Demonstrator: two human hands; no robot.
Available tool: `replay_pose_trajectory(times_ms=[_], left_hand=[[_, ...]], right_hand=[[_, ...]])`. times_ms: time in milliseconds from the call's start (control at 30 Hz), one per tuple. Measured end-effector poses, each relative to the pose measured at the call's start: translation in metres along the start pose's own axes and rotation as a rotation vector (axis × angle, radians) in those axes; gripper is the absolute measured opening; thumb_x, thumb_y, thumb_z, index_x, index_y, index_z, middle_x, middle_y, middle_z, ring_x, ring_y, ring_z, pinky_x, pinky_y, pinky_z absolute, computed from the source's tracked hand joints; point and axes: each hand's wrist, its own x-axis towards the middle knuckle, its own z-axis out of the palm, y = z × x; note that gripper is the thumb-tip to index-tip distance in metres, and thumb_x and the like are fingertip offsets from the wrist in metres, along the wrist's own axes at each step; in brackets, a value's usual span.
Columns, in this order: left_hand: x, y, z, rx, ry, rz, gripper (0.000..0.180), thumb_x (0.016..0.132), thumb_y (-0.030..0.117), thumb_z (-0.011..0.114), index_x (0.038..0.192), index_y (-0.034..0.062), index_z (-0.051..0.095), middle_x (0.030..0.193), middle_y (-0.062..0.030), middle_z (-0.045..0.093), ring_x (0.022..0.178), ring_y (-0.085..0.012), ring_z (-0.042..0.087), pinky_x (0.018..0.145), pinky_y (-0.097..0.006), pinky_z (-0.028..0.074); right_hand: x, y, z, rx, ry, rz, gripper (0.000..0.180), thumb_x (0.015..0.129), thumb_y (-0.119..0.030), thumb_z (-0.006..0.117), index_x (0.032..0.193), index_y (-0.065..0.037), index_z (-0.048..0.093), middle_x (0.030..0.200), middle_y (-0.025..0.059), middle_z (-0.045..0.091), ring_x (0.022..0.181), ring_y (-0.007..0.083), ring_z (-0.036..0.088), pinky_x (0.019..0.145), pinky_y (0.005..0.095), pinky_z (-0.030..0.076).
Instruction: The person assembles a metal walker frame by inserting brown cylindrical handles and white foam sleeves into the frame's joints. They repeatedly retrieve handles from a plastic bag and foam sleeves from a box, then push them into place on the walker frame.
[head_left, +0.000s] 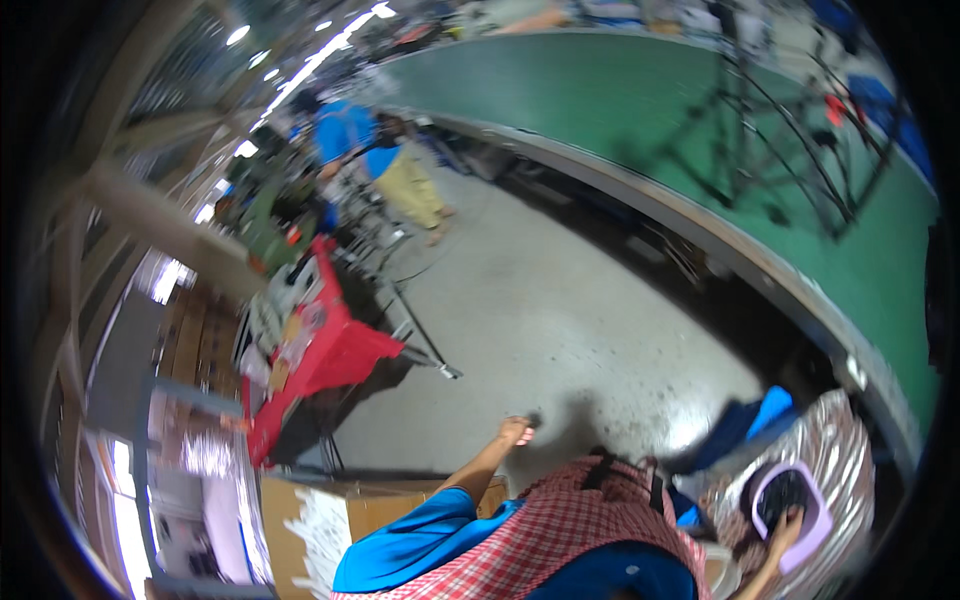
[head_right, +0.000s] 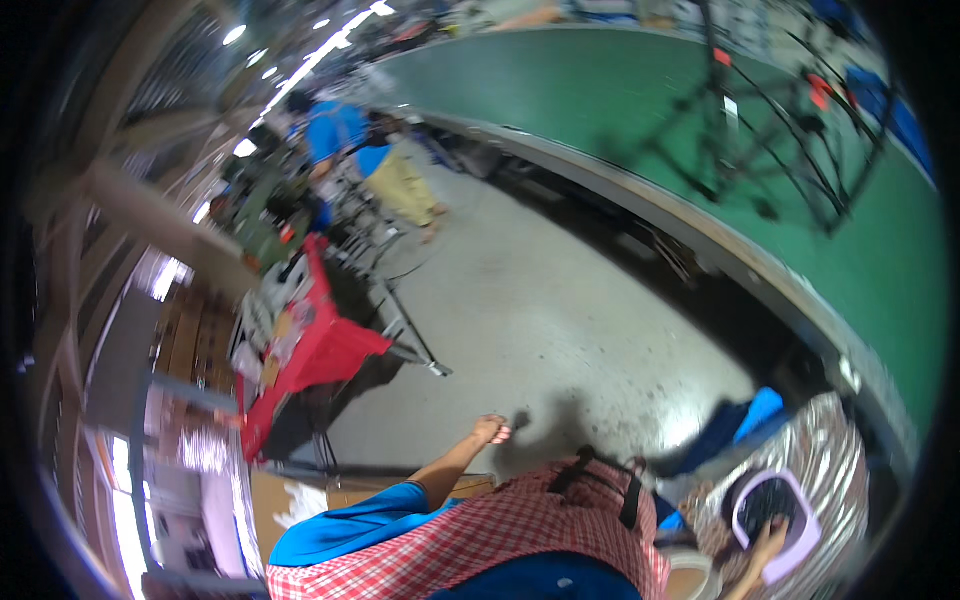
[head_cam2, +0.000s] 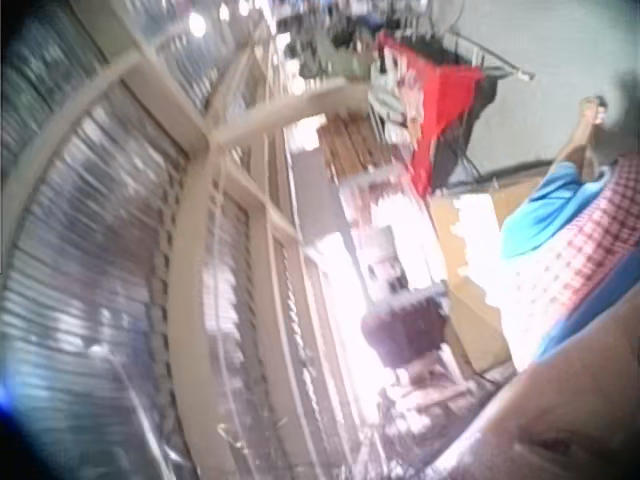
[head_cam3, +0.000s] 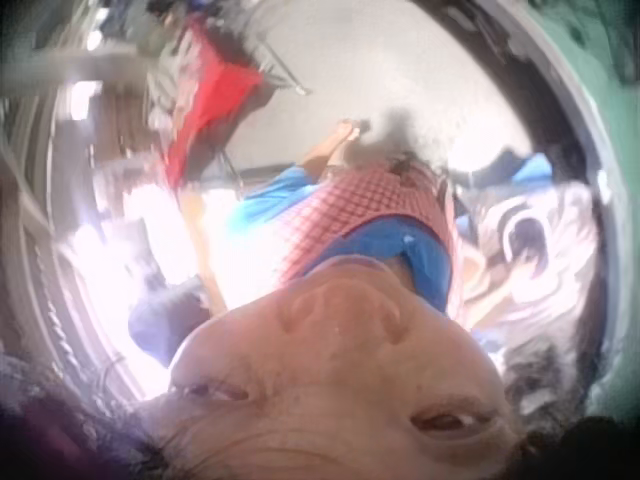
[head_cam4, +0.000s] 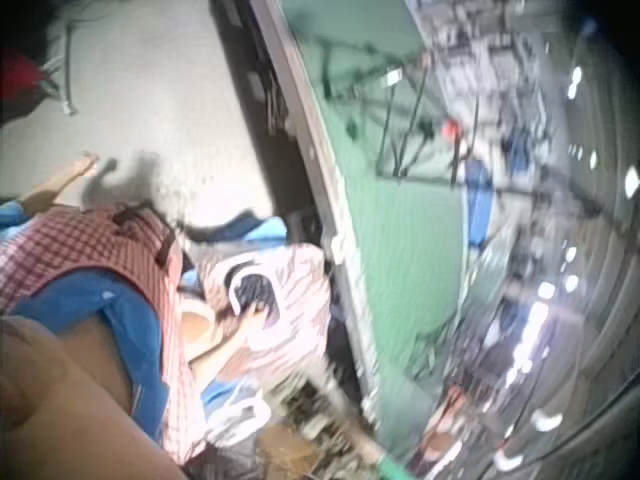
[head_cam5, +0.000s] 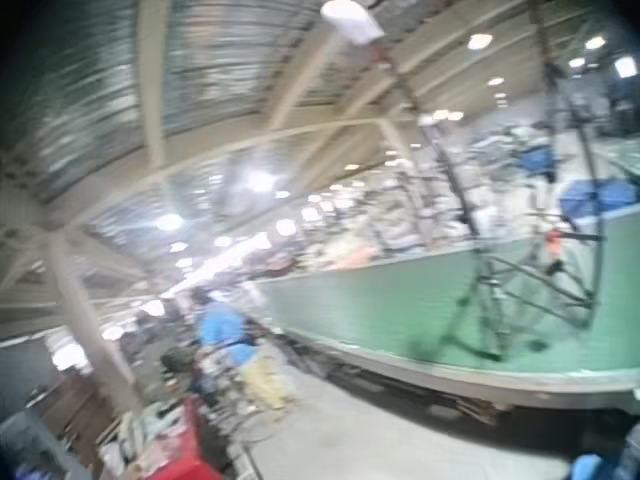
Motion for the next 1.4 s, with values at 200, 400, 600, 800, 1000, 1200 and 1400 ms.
replay_pose_trajectory(times_ms=[200, 400, 600, 800, 1000, 1200, 1400], left_hand=[[0.001, -0.009, 0.083, 0.101, -0.425, 0.176, 0.029, 0.092, 0.031, 0.056, 0.104, 0.0049, 0.063, 0.083, -0.0080, 0.068, 0.064, -0.0148, 0.064, 0.052, -0.025, 0.051], [0.008, 0.017, 0.104, 0.207, -0.509, 0.244, 0.032, 0.090, 0.034, 0.055, 0.101, 0.0048, 0.062, 0.083, -0.0082, 0.068, 0.063, -0.0177, 0.065, 0.052, -0.031, 0.052], [0.016, 0.030, 0.054, 0.217, -0.259, 0.219, 0.035, 0.087, 0.033, 0.053, 0.104, 0.0044, 0.062, 0.086, -0.0107, 0.068, 0.065, -0.0216, 0.066, 0.049, -0.034, 0.052], [0.011, 0.004, 0.025, 0.152, -0.201, 0.209, 0.032, 0.088, 0.029, 0.053, 0.103, 0.0023, 0.063, 0.084, -0.0105, 0.069, 0.066, -0.0195, 0.067, 0.050, -0.032, 0.052], [0.018, -0.030, 0.012, 0.257, -0.258, 0.061, 0.037, 0.089, 0.033, 0.050, 0.107, 0.0035, 0.062, 0.089, -0.0099, 0.070, 0.068, -0.0205, 0.068, 0.056, -0.033, 0.056], [0.022, -0.010, 0.005, 0.155, -0.210, 0.110, 0.038, 0.089, 0.036, 0.053, 0.110, 0.0054, 0.062, 0.090, -0.0091, 0.069, 0.066, -0.0189, 0.065, 0.056, -0.033, 0.054], [0.037, 0.001, -0.039, -0.115, -0.169, 0.143, 0.040, 0.090, 0.035, 0.053, 0.117, 0.0049, 0.059, 0.101, -0.0138, 0.069, 0.082, -0.0216, 0.067, 0.068, -0.034, 0.056]], right_hand=[[0.048, 0.040, 0.003, -0.104, 0.197, -0.308, 0.012, 0.088, -0.005, 0.056, 0.101, -0.005, 0.054, 0.078, 0.0048, 0.052, 0.072, 0.0178, 0.050, 0.070, 0.0284, 0.045], [0.030, -0.058, -0.021, -0.125, 0.240, -0.197, 0.023, 0.088, -0.012, 0.058, 0.108, -0.004, 0.051, 0.091, 0.0069, 0.049, 0.081, 0.0198, 0.050, 0.075, 0.0294, 0.045], [0.005, -0.136, -0.028, -0.045, 0.245, -0.236, 0.034, 0.088, -0.019, 0.060, 0.116, -0.004, 0.047, 0.104, 0.0091, 0.047, 0.090, 0.0218, 0.050, 0.080, 0.0305, 0.044], [-0.026, -0.193, -0.045, 0.079, 0.249, -0.267, 0.045, 0.089, -0.025, 0.062, 0.124, -0.003, 0.044, 0.116, 0.0112, 0.045, 0.100, 0.0239, 0.050, 0.086, 0.0315, 0.044], [-0.052, -0.238, -0.046, 0.304, 0.152, -0.270, 0.057, 0.089, -0.032, 0.063, 0.132, -0.003, 0.040, 0.129, 0.0134, 0.042, 0.109, 0.0259, 0.049, 0.091, 0.0325, 0.043], [-0.054, -0.252, 0.020, 0.811, -0.448, -0.527, 0.069, 0.089, -0.038, 0.065, 0.140, -0.002, 0.037, 0.142, 0.0155, 0.040, 0.118, 0.0279, 0.049, 0.097, 0.0335, 0.043], [-0.141, -0.391, 0.109, 0.952, -0.949, 0.326, 0.012, 0.092, -0.027, 0.061, 0.090, -0.016, 0.058, 0.070, -0.0043, 0.054, 0.061, 0.0057, 0.053, 0.052, 0.0198, 0.047]])
